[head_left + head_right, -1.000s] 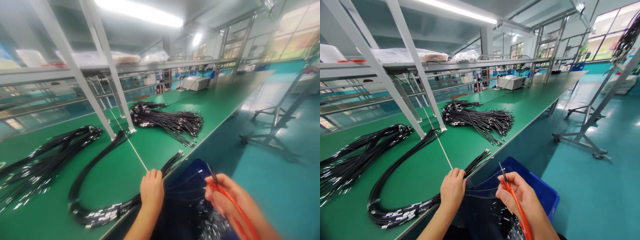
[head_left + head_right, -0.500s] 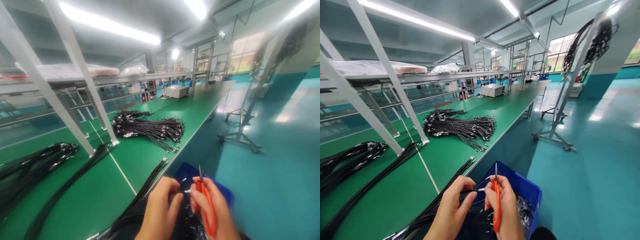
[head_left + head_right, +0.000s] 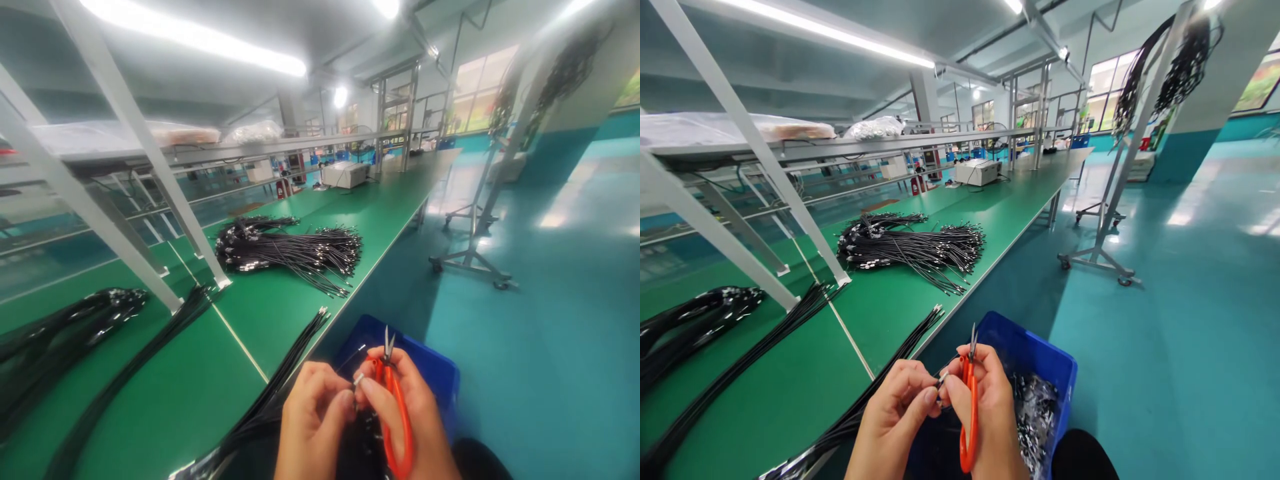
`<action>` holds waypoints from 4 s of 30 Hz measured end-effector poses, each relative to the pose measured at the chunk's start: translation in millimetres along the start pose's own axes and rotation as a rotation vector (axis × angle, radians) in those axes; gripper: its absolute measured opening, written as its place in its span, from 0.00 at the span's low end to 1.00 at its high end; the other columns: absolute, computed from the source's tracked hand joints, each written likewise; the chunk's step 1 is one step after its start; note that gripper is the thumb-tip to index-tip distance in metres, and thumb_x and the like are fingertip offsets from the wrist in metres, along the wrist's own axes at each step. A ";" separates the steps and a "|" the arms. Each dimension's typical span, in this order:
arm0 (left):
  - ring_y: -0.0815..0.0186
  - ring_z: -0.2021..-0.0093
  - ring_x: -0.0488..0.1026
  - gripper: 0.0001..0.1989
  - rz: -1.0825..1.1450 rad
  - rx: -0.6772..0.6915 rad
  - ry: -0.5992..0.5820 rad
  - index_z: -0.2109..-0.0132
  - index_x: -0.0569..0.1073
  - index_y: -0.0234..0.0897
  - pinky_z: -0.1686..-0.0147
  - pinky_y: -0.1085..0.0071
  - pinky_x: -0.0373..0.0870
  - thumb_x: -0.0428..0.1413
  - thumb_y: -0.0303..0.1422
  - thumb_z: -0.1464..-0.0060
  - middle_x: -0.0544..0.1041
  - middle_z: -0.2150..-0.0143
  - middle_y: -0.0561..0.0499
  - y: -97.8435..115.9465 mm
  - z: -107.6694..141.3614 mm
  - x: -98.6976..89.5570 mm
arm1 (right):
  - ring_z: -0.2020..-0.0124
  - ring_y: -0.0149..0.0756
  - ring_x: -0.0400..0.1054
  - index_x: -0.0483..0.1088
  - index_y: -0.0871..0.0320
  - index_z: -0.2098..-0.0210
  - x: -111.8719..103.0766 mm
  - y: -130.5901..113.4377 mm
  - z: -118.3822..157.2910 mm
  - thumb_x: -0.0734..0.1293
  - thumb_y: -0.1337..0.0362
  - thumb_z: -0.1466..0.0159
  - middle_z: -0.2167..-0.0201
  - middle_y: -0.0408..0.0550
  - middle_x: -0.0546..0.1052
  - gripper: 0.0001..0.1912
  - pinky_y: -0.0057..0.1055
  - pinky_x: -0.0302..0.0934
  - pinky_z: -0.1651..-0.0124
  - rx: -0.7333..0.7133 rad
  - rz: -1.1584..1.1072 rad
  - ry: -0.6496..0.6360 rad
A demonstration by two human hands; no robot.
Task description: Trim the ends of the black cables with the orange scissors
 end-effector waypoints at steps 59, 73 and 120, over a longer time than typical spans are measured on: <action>0.63 0.65 0.75 0.11 -0.398 0.255 0.258 0.58 0.77 0.44 0.65 0.69 0.74 0.54 0.26 0.46 0.74 0.53 0.45 16.5 0.9 -25.8 | 0.78 0.31 0.62 0.72 0.58 0.77 33.2 7.9 0.4 0.74 0.71 0.59 0.84 0.40 0.69 0.10 0.25 0.60 0.75 0.419 -0.222 -0.023; 0.68 0.75 0.72 0.06 0.249 -0.170 0.026 0.71 0.73 0.36 0.72 0.75 0.68 0.58 0.32 0.47 0.77 0.76 0.53 -6.1 -0.2 -20.9 | 0.82 0.27 0.59 0.68 0.56 0.68 31.3 5.3 -2.5 0.74 0.67 0.53 0.81 0.38 0.72 0.14 0.23 0.54 0.78 0.198 -0.059 -0.051; 0.72 0.78 0.59 0.14 0.412 -0.212 0.072 0.76 0.70 0.36 0.78 0.77 0.57 0.65 0.39 0.57 0.66 0.81 0.57 -5.4 -0.7 -19.7 | 0.74 0.34 0.71 0.68 0.51 0.68 20.9 -13.5 -6.1 0.69 0.70 0.46 0.72 0.41 0.78 0.09 0.27 0.64 0.71 -0.413 0.590 -0.214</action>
Point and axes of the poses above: each hand's wrist, its own z-axis away from the middle knuckle, its own x-axis out of the palm, y = z × x, the point moved 4 cm from there along -z, towards the middle knuckle
